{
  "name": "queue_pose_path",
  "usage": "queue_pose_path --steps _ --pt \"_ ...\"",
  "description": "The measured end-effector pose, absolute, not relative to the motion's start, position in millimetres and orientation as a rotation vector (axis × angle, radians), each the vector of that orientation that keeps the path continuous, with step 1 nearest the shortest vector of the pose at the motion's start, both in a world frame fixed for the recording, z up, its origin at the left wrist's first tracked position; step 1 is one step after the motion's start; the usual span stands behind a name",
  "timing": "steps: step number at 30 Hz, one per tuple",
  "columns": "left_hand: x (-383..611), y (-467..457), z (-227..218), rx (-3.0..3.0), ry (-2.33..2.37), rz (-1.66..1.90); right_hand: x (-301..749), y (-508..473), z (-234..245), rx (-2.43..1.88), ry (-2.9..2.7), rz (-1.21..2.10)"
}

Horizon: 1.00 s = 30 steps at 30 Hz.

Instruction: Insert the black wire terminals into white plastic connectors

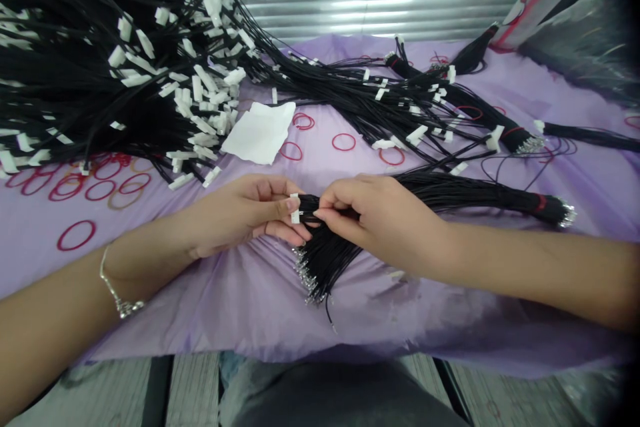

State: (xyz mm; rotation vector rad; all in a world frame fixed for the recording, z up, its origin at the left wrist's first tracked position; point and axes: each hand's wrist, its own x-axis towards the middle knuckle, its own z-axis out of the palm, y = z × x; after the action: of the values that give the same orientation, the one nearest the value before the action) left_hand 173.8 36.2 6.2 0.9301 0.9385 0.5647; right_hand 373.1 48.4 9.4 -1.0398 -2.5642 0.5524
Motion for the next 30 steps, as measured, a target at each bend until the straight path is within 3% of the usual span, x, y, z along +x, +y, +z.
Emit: queue_pose_path --steps 12,30 --pt "175.4 36.6 7.7 0.947 0.964 0.563 365.0 45.6 4.4 -1.005 -2.610 0.443" --pt "178.3 34.2 7.3 0.942 1.026 0.597 364.9 47.4 18.3 -1.156 -2.597 0.721"
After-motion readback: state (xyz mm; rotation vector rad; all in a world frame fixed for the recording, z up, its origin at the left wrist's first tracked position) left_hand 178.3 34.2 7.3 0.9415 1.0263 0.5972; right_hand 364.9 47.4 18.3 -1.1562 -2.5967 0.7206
